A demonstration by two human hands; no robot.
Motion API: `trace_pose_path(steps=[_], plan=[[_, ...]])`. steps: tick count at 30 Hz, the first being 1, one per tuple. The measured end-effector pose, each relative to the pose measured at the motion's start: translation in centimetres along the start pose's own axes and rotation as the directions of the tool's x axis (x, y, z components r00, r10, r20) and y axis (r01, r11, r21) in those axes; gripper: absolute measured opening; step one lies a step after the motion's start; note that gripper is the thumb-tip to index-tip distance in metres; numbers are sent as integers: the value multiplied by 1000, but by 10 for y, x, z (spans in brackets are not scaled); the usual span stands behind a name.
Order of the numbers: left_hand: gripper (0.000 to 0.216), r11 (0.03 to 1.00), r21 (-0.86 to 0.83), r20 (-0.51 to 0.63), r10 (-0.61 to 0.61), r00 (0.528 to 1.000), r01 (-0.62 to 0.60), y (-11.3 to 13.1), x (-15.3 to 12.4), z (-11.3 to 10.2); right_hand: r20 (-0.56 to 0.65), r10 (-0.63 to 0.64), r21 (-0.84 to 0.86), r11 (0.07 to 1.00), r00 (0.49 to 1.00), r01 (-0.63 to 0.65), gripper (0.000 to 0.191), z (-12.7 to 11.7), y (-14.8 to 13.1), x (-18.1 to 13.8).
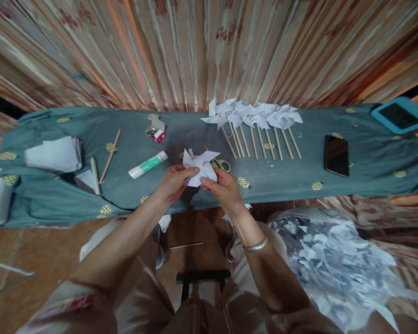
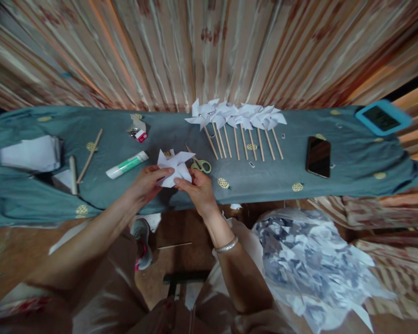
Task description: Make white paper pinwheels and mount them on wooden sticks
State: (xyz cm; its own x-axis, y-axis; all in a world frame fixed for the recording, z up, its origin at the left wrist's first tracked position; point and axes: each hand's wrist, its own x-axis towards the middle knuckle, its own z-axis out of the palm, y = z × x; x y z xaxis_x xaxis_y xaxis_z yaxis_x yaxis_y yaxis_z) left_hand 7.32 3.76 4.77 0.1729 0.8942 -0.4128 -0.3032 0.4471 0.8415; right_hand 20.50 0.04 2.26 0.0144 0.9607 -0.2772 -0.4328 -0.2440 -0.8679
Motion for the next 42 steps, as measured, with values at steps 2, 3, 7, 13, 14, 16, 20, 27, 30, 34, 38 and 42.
trace_pose_path(steps=[2,3,7,13,14,16,20,27,30,34,38,42], plan=[[15,1000,4,-12,2,1000,-2,0,2,0,0,-13,-20,1000,1000,13,38,-1,0,0],[14,1000,5,-28,7,1000,-7,1,3,0,-3,-13,-27,1000,1000,13,38,-2,-1,-1],[14,996,-24,-157,85,984,-89,11,12,-5,-49,-21,-39,999,999,19,40,-10,-4,-2],[12,969,-49,-284,219,934,-242,30,21,-18,-107,-187,-225,961,977,159,31,-29,-4,4],[11,966,-43,-294,233,927,-256,32,22,-21,-110,-214,-259,949,971,180,29,-32,-2,5],[10,960,-32,-312,256,915,-280,36,23,-26,-111,-261,-324,921,959,214,25,-36,0,6],[12,937,-27,-357,317,879,-349,42,23,-36,-80,-330,-488,836,941,251,17,-42,3,1],[17,928,37,-347,360,866,-371,38,17,-48,4,-404,-756,598,915,267,15,-48,0,-11],[14,928,51,-364,361,858,-369,36,13,-51,42,-399,-789,549,916,275,16,-49,1,-11],[16,923,70,-403,373,836,-378,40,11,-57,77,-394,-805,517,916,290,17,-47,4,-10],[25,909,87,-442,403,801,-409,45,8,-67,97,-390,-832,474,916,289,18,-44,6,-10],[22,906,80,-477,400,782,-415,49,4,-75,151,-402,-857,402,903,322,19,-41,7,-13]])
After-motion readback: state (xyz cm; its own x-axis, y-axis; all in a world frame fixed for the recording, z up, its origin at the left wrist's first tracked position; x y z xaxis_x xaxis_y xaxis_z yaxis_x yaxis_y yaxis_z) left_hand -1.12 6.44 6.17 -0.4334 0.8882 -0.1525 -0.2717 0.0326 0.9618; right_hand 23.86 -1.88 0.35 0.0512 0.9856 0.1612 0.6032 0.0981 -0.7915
